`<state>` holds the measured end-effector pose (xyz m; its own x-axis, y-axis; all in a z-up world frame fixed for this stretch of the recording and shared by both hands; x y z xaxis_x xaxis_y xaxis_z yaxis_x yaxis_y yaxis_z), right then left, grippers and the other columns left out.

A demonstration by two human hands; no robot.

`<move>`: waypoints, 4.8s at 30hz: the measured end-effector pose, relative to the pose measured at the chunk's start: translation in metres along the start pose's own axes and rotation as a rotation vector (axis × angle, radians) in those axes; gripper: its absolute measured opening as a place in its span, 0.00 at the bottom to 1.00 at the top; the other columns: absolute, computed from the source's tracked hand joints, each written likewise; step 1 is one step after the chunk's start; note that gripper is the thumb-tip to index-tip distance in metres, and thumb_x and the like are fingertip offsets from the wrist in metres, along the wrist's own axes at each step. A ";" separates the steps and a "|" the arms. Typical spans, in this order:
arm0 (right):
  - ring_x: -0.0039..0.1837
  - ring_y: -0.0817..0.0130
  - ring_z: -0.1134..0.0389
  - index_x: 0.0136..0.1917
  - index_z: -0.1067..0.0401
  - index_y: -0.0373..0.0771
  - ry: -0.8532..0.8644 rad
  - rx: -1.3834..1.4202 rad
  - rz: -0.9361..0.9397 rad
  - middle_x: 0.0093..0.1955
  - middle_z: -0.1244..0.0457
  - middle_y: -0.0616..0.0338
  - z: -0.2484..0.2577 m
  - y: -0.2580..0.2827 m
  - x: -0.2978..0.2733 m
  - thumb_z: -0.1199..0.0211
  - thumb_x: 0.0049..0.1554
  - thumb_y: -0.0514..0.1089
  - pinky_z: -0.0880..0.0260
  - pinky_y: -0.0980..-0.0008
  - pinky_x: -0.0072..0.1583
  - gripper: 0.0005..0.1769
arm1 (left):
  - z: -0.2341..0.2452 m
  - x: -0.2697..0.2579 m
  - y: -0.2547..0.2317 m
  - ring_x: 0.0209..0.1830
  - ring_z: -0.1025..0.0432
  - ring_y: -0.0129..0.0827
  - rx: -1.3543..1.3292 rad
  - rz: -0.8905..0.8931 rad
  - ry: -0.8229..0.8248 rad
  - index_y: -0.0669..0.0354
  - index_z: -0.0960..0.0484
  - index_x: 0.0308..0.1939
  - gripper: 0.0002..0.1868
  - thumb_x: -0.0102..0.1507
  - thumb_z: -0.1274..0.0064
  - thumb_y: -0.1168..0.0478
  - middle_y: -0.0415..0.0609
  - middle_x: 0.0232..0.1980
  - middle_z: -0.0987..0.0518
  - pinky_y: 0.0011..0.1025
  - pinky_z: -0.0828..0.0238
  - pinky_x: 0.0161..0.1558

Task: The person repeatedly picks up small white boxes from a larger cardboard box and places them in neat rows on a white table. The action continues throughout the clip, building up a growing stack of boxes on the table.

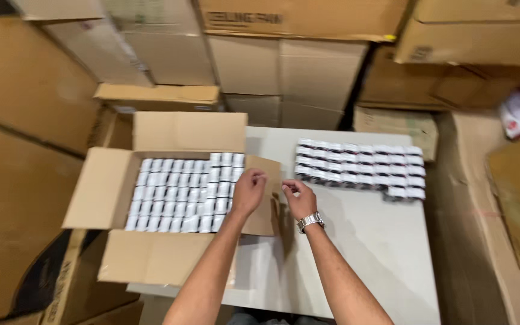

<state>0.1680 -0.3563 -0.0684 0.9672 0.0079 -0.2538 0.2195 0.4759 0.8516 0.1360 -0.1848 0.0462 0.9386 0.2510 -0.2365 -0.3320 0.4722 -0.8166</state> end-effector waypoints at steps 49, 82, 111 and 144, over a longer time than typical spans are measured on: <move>0.52 0.70 0.25 0.55 0.17 0.61 -0.075 0.075 0.055 0.45 0.26 0.67 0.031 0.032 0.033 0.27 0.51 0.49 0.28 0.68 0.59 0.17 | -0.072 0.033 0.023 0.48 0.22 0.58 -0.143 -0.017 -0.139 0.58 0.16 0.56 0.17 0.66 0.48 0.57 0.62 0.40 0.17 0.50 0.26 0.50; 0.71 0.47 0.41 0.52 0.17 0.54 0.633 -0.783 0.673 0.68 0.39 0.61 -0.226 0.098 0.013 0.40 0.55 0.54 0.31 0.52 0.67 0.15 | 0.147 -0.032 0.170 0.56 0.22 0.55 0.076 0.442 -0.087 0.53 0.11 0.40 0.17 0.63 0.47 0.47 0.60 0.45 0.15 0.44 0.25 0.53; 0.59 0.57 0.26 0.59 0.21 0.50 -0.295 0.106 -0.028 0.55 0.27 0.54 0.170 -0.084 0.020 0.36 0.60 0.43 0.23 0.61 0.60 0.14 | -0.249 0.051 -0.024 0.28 0.20 0.26 -0.134 -0.065 0.318 0.49 0.11 0.45 0.10 0.61 0.41 0.59 0.44 0.38 0.13 0.27 0.22 0.37; 0.59 0.68 0.27 0.55 0.17 0.62 -0.268 0.027 -0.028 0.57 0.30 0.69 0.181 -0.082 0.023 0.25 0.52 0.53 0.24 0.70 0.59 0.16 | -0.265 0.021 -0.014 0.28 0.20 0.24 -0.332 0.111 0.152 0.47 0.15 0.57 0.21 0.59 0.36 0.55 0.39 0.29 0.21 0.22 0.24 0.35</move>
<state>0.1956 -0.5545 -0.0606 0.9591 -0.2400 -0.1499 0.2465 0.4488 0.8590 0.1856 -0.4104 -0.0869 0.9099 0.1450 -0.3886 -0.4079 0.1435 -0.9017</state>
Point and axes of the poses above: each hand's wrist, its own x-axis towards the middle knuckle, its own z-axis out of the back of the hand, y = z × x, the point moved 1 cm from there along x, towards the middle knuckle
